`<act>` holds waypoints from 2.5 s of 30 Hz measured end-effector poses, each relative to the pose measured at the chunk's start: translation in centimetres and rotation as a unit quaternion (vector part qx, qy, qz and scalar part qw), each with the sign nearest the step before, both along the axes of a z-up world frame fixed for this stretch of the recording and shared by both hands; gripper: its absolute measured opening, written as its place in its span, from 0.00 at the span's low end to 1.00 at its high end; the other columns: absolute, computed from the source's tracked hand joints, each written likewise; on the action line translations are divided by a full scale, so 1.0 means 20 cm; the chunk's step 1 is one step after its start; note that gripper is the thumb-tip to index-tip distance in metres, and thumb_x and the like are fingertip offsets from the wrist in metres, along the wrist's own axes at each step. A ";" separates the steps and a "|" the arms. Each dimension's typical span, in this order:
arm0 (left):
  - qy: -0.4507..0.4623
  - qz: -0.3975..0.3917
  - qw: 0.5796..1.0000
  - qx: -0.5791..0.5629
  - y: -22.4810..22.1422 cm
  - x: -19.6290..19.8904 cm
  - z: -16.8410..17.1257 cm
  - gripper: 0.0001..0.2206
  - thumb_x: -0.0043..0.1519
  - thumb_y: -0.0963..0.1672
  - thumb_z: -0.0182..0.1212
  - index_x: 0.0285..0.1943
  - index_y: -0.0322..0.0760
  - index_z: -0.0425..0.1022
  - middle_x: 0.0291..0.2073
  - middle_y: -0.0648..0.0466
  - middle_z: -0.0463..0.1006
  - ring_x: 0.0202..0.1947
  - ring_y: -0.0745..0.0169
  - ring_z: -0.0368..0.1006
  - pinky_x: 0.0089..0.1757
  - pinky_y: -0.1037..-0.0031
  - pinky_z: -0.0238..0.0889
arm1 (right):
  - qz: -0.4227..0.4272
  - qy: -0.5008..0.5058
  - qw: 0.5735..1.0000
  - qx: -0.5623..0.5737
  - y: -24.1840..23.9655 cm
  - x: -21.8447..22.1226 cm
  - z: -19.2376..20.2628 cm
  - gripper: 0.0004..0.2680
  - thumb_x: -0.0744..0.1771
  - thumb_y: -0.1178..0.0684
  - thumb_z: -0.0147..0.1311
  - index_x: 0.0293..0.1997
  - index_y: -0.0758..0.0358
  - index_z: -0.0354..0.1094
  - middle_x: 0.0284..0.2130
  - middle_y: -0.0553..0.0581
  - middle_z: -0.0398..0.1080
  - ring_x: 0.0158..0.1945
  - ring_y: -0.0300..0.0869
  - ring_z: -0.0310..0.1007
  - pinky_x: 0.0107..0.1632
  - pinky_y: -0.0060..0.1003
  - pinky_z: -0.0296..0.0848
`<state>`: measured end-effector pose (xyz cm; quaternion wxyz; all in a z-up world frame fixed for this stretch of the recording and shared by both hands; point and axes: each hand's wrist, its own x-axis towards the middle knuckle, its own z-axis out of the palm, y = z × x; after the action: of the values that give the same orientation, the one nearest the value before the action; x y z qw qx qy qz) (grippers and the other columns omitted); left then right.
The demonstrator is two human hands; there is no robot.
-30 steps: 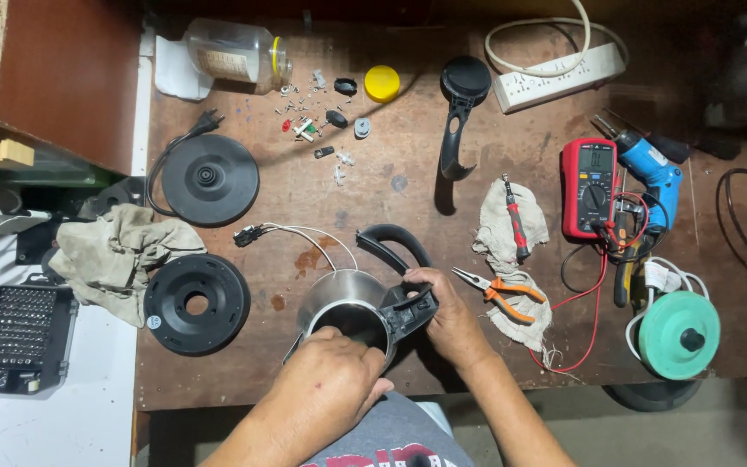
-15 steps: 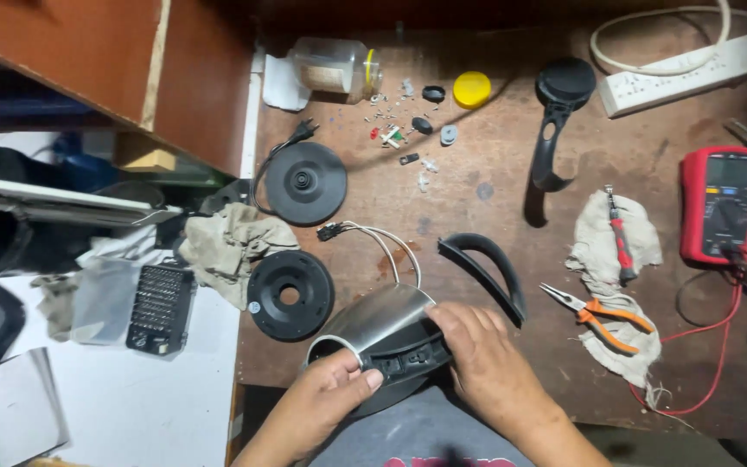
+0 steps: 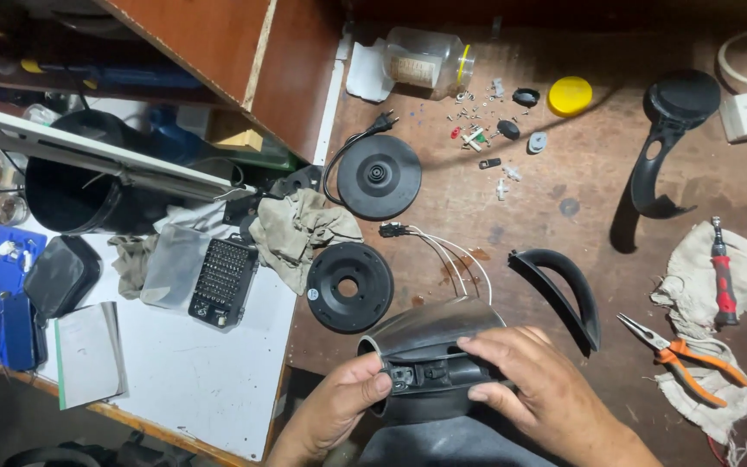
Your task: Attaching a plastic handle to the body of an electric kettle using a screwdriver
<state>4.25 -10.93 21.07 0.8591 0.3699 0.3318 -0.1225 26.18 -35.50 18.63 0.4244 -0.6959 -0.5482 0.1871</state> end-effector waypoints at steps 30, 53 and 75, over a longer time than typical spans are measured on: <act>-0.092 -0.275 0.843 0.452 -0.01 0.08 0.06 0.32 0.71 0.66 0.64 0.39 0.39 0.70 0.35 0.48 0.80 0.35 0.55 0.74 0.38 0.57 0.66 | -0.003 0.129 0.987 -0.093 0.04 0.17 0.14 0.19 0.74 0.39 0.58 0.73 0.53 0.80 0.61 0.54 0.84 0.65 0.45 0.85 0.69 0.43 0.78; -0.239 -0.266 0.764 0.537 -0.08 0.09 -0.13 0.24 0.85 0.53 0.52 0.34 0.43 0.56 0.26 0.57 0.61 0.27 0.50 0.58 0.46 0.59 0.64 | -0.078 0.151 0.980 -0.106 -0.16 0.26 0.02 0.21 0.73 0.39 0.58 0.72 0.58 0.80 0.62 0.57 0.81 0.67 0.46 0.82 0.72 0.43 0.73; -0.277 -0.261 0.773 0.508 -0.04 -0.04 -0.18 0.25 0.83 0.51 0.66 0.33 0.43 0.61 0.27 0.53 0.67 0.30 0.49 0.64 0.41 0.57 0.63 | 0.029 0.029 0.997 -0.070 0.03 0.15 0.23 0.18 0.75 0.39 0.58 0.74 0.50 0.79 0.52 0.50 0.79 0.62 0.47 0.82 0.70 0.49 0.74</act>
<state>3.50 -11.77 17.44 0.5359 0.8428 -0.0163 -0.0477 29.14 -34.82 23.17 0.3845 -0.7022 -0.5411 0.2575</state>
